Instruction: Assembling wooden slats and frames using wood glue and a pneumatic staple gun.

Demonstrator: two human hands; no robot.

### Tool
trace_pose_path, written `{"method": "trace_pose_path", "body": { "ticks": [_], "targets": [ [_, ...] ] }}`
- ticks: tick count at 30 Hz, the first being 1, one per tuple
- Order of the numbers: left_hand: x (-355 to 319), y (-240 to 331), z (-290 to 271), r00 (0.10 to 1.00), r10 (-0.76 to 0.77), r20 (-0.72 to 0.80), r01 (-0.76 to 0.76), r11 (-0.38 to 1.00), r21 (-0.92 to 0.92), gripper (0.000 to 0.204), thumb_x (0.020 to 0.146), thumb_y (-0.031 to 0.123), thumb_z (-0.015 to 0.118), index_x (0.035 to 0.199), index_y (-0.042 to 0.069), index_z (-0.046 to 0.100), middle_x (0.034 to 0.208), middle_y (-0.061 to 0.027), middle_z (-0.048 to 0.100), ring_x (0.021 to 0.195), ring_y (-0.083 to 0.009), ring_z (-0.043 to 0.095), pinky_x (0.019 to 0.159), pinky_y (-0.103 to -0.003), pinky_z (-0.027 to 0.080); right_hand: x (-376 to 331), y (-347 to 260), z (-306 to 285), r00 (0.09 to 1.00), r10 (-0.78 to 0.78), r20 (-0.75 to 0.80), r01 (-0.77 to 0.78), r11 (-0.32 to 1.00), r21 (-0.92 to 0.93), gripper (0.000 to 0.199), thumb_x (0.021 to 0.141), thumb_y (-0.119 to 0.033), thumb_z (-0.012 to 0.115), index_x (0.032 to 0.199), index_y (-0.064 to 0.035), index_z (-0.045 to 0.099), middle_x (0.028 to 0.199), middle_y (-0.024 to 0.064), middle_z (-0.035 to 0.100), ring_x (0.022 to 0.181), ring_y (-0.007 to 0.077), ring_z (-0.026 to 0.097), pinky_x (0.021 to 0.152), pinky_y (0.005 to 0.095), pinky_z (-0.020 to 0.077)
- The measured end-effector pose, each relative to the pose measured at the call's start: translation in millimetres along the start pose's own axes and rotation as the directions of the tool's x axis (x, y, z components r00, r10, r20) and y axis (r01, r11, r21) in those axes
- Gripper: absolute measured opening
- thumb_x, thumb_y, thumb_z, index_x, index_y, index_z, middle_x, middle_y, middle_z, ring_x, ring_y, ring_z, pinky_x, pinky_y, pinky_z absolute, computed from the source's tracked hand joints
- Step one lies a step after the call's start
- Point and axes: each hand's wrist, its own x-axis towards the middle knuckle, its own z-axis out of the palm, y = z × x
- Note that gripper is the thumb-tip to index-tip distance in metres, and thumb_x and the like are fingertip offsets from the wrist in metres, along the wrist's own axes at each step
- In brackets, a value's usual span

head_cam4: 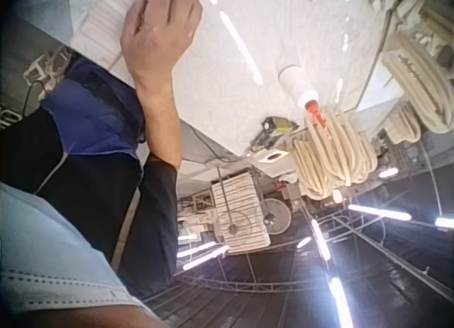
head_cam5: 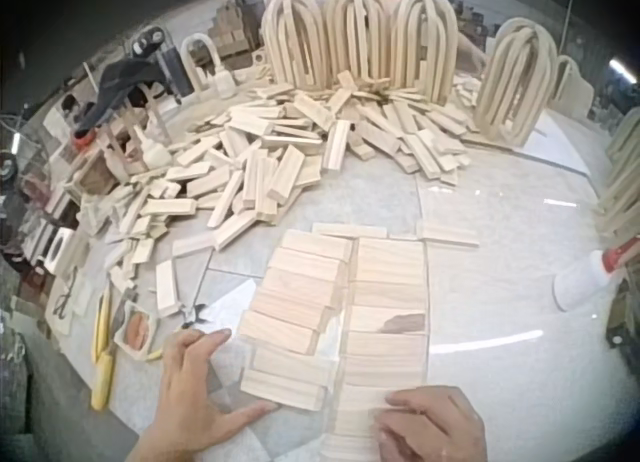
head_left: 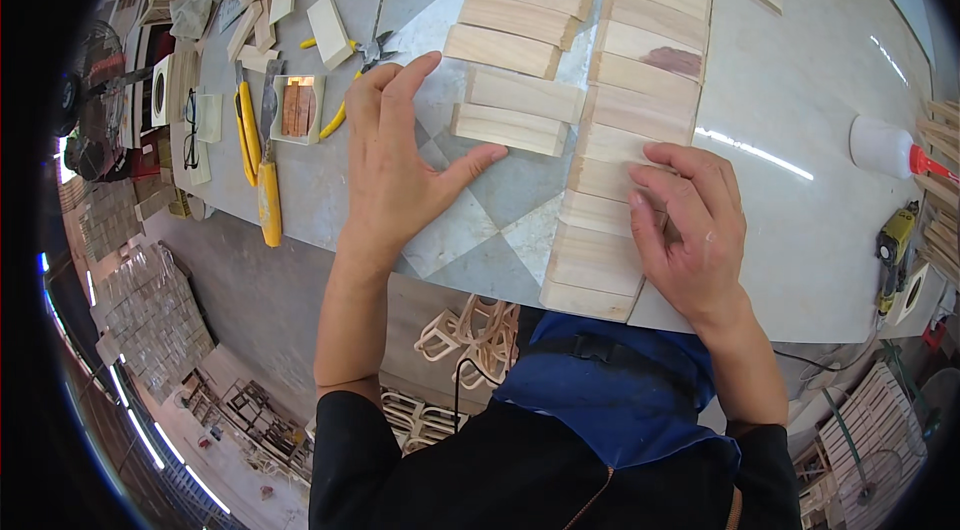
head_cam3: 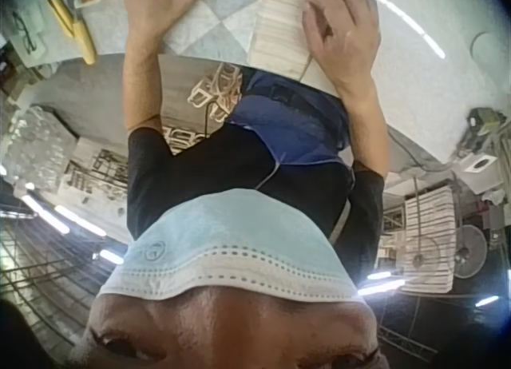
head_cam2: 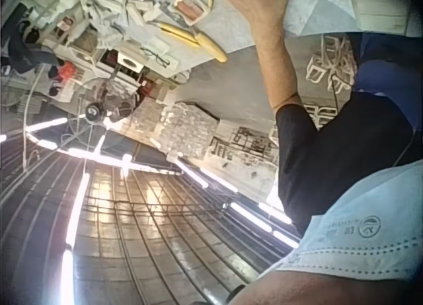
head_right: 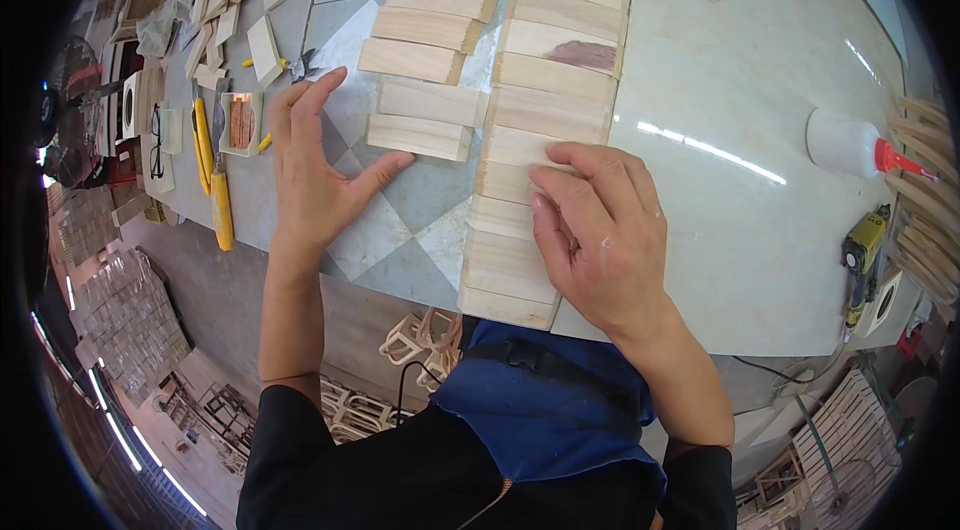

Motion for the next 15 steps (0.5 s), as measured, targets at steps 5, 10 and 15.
{"method": "trace_pose_path", "body": {
  "ticks": [5,10,15],
  "targets": [
    [12,-8,2,0.986,0.165,0.008,-0.165,0.982,0.097,0.134,0.076,0.064,0.098,0.178,0.003,0.036,0.182,-0.0252,0.034,0.166,-0.0418,0.039,0.131,-0.052,0.04,-8,8,-4,0.999,0.002,-0.034,-0.003,1.0,-0.03,0.025,0.089,0.003,0.082,0.112,-0.0049,0.081,0.13,0.0091,0.077,0.11,0.0292,0.069,0.094,0.0369,0.0587],
    [21,-11,11,0.963,0.266,0.047,-0.27,0.942,0.201,0.139,0.08,0.076,0.09,0.179,-0.002,0.031,0.184,-0.0257,0.033,0.169,-0.0438,0.033,0.136,-0.055,0.031,-17,17,-15,0.993,0.006,-0.121,-0.013,0.998,-0.059,0.028,0.089,0.003,0.081,0.116,-0.0048,0.081,0.134,0.0108,0.076,0.114,0.0304,0.068,0.098,0.0373,0.0577],
    [26,-10,15,0.95,0.298,0.088,-0.311,0.909,0.278,0.137,0.083,0.08,0.086,0.176,-0.006,0.033,0.185,-0.0283,0.03,0.172,-0.0468,0.028,0.139,-0.056,0.026,-28,39,-27,0.982,0.068,-0.174,-0.088,0.99,-0.11,0.034,0.091,0.001,0.08,0.124,-0.0043,0.079,0.141,0.0125,0.072,0.122,0.031,0.066,0.105,0.038,0.0553]
  ]
}}
